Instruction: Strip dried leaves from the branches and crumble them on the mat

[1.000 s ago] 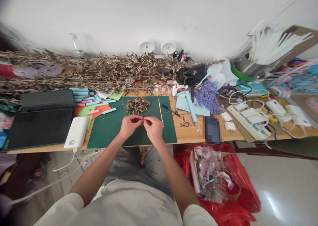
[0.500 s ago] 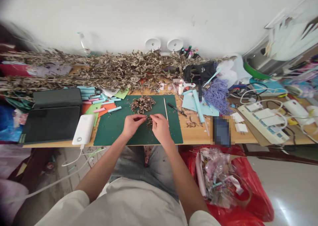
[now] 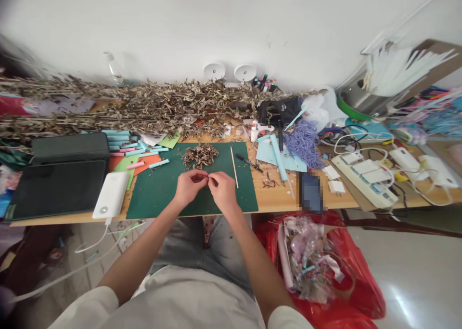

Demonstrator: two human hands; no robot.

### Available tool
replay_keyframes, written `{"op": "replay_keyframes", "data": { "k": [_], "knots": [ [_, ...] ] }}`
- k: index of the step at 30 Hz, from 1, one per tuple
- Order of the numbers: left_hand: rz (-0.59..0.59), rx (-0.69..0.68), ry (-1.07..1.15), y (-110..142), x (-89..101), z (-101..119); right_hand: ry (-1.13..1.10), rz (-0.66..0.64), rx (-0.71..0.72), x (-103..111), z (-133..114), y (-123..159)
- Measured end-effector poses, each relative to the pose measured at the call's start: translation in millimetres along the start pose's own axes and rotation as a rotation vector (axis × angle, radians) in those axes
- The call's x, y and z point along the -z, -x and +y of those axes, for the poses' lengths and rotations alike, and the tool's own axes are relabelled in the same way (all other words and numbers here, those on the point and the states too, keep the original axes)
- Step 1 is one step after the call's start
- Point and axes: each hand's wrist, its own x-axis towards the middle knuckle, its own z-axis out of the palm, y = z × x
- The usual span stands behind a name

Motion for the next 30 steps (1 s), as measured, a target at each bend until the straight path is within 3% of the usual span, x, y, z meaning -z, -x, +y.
{"op": "replay_keyframes", "data": {
  "k": [3,8,16,20,24,30],
  "knots": [
    [0.040,-0.037,-0.077,-0.2,2.4,0.4,0.158,0.012,0.056,-4.3,4.9,2.4],
    [0.057,-0.009,-0.083,-3.2,10.2,-1.7,0.184,-0.028,0.024,-1.9,13.9,2.8],
    [-0.052,0.029,0.062,-7.8,6.4,-1.0,-0.255,-0.058,-0.107,9.8,-6.2,-1.9],
    [-0.101,0.060,0.130,-7.8,6.4,-2.6,-0.269,0.016,-0.133,7.7,-7.5,-0.3],
    [-0.098,-0.060,-0.097,-1.2,7.9,1.8,-0.161,0.043,-0.074,3.4,-5.2,2.3],
    [-0.075,-0.267,-0.514,5.8,6.9,6.7,0.210,0.028,0.039,-1.9,-0.7,7.4]
  ]
}}
